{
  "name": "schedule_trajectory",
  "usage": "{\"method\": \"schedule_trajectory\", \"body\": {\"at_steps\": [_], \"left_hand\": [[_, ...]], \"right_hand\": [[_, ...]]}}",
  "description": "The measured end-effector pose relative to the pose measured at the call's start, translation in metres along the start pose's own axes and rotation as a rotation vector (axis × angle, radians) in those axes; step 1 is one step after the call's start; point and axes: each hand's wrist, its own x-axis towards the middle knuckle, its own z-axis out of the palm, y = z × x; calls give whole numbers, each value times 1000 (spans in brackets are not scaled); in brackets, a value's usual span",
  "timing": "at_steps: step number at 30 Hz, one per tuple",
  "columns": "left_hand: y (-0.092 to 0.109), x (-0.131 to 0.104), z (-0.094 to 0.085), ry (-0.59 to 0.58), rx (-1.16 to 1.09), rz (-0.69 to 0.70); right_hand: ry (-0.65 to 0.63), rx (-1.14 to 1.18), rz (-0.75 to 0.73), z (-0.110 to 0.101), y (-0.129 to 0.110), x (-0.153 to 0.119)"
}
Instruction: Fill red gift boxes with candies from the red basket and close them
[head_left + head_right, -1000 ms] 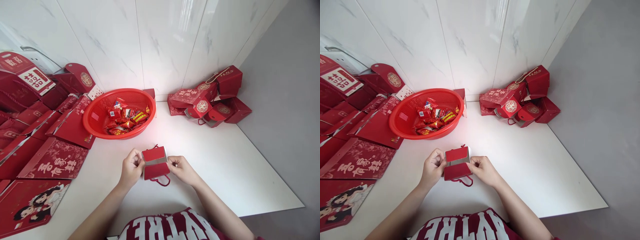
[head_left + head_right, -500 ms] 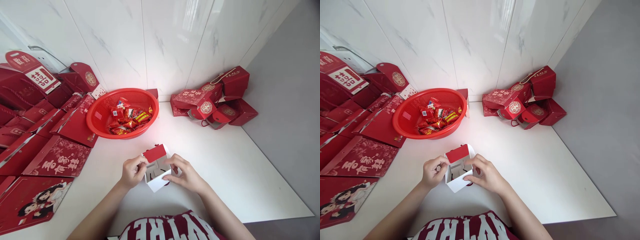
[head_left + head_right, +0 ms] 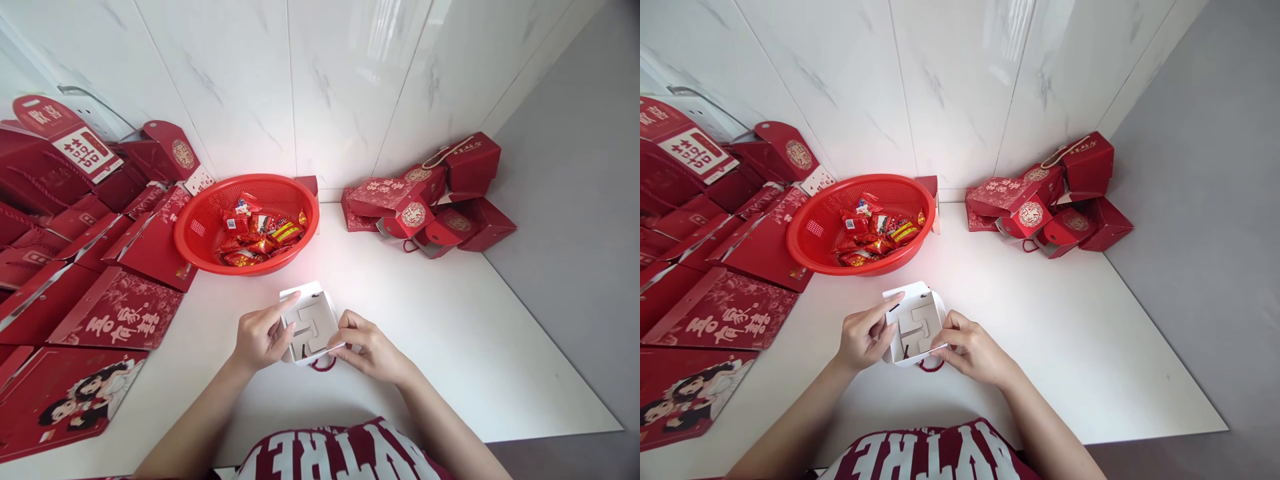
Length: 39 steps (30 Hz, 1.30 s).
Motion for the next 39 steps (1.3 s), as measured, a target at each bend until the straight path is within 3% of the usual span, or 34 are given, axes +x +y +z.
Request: {"method": "schedule_trajectory", "body": {"at_steps": [6, 10, 14, 17, 20, 22, 25, 28, 31, 39], "left_hand": [[5, 9, 0, -117, -84, -444], [10, 14, -3, -183, -229, -568], [11, 13, -4, -110, -83, -507], [11, 10, -4, 19, 72, -374], [14, 8, -5, 159, 28, -196], [19, 8, -4, 192, -4, -104], [25, 10, -2, 48, 45, -86], [25, 7, 4, -186, 44, -181], [18, 0, 15, -316, -86, -265], [11, -9, 34, -274, -555, -318]], "right_hand": [[-22, 12, -10, -1, -2, -1], [-6, -15, -28, 2, -1, -1], [49, -133, -53, 2, 5, -2], [228, -221, -40, -2, 10, -1], [406, -177, -7, -4, 10, 0], [441, -122, 20, -3, 7, 0], [410, -102, 51, 1, 4, 0], [355, -68, 88, 5, 5, 0], [286, -3, 157, 9, 8, 1], [205, 163, 204, 19, 8, 0]]}}
